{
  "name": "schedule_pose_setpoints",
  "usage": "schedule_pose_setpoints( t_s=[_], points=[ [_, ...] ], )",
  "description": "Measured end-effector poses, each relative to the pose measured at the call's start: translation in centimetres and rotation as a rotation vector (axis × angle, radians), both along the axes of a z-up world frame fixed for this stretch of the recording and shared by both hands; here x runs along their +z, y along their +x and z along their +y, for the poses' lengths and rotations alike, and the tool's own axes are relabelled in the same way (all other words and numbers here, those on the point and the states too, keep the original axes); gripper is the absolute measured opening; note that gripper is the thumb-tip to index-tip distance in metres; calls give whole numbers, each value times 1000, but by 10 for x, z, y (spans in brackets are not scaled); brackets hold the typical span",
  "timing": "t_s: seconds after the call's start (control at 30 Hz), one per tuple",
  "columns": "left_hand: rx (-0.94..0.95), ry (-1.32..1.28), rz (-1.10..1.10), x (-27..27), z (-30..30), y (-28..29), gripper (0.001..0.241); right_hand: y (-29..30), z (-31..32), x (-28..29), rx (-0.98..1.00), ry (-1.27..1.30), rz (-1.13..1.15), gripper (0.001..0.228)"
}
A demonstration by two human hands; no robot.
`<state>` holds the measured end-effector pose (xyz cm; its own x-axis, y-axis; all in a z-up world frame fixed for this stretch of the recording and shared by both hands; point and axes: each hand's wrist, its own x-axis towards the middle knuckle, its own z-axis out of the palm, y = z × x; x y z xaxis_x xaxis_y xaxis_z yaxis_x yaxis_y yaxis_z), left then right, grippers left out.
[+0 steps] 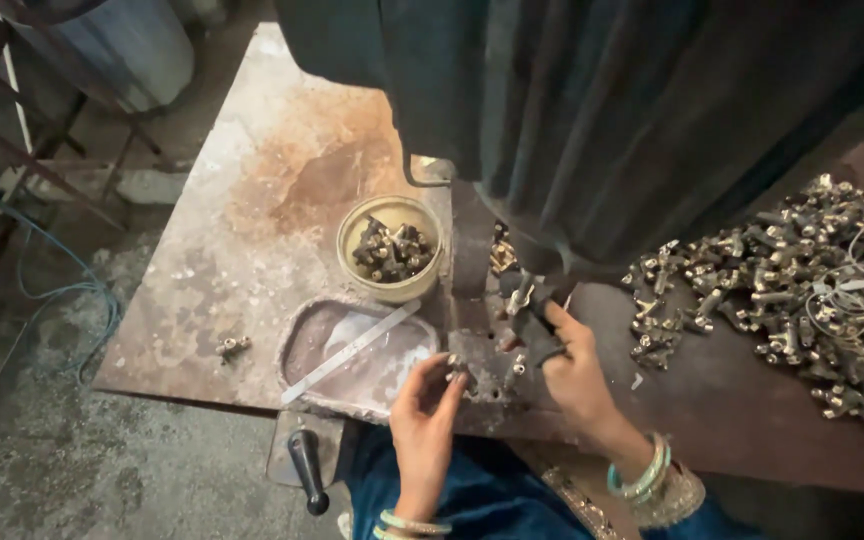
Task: The person sits at a bench machine and repeatedly picks up small metal fittings from a pile on the worktable, places each fitting under the machine head, operates the machine on it, and drops the processed fitting into a bowl, working through the pile one piece at a time.
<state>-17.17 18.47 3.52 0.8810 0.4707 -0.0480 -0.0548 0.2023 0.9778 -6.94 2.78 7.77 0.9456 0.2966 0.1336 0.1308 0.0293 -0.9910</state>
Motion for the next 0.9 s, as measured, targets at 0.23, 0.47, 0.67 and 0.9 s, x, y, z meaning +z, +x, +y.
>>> schedule_pose_setpoints(
  t_s=[0.23, 0.47, 0.67, 0.9],
  points=[
    [50, -171, 136, 0, -4, -19, 42, 4, -8, -27, 22, 34, 15, 39],
    [95, 168, -306, 162, -6, 1, 41, 38, -38, -86, 129, 49, -13, 43],
    [-107, 983, -519, 79, 8, 33, 44, 73, -95, -216, 206, -107, -210, 70],
    [-206, 1117, 83, 66, 14, 22, 24, -3, -67, -99, 119, -220, 108, 66]
  ],
)
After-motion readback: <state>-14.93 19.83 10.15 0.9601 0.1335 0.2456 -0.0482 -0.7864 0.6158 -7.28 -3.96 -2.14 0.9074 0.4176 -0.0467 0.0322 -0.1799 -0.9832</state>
